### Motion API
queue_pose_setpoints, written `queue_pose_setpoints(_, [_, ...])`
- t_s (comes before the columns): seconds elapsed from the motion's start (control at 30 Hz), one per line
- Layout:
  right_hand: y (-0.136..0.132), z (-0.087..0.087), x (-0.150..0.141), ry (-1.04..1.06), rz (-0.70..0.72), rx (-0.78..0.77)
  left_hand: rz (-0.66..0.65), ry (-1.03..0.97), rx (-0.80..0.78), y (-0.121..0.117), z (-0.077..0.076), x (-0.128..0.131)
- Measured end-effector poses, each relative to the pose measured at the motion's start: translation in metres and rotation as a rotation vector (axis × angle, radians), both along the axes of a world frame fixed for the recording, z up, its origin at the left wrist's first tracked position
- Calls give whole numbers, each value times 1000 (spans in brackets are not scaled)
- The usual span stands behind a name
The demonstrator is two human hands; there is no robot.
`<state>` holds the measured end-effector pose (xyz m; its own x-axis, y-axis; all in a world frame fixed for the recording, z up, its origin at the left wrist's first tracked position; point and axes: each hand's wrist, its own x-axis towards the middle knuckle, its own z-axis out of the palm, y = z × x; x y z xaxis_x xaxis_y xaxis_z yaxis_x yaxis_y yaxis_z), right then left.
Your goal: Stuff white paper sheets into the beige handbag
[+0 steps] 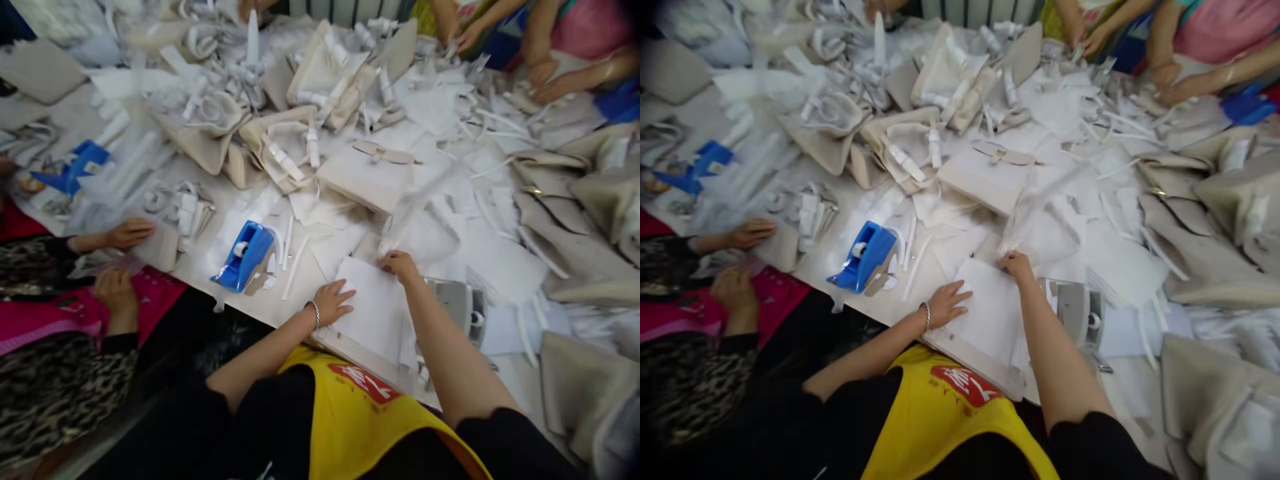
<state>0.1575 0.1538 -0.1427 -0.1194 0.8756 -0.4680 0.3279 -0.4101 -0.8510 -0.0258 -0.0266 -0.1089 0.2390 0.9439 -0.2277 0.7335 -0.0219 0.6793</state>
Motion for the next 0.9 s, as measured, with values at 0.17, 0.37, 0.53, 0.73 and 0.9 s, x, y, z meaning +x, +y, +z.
queue_pose_setpoints(0.17, [-17,0,7,-45,-18,125,145,-180,210,17,30,-9])
queue_pose_setpoints(0.37, [-28,-1,3,-25,-3,208,272,-380,106,131,37,29])
queue_pose_setpoints(0.53, [-20,7,23,-8,83,146,221,-404,-161,199,4,76])
queue_pose_setpoints(0.73, [47,42,84,496,-181,-171,169,-551,-194,191,-7,81])
queue_pose_setpoints(0.9, [121,57,83,796,-298,-291,-67,-575,-248,170,7,74])
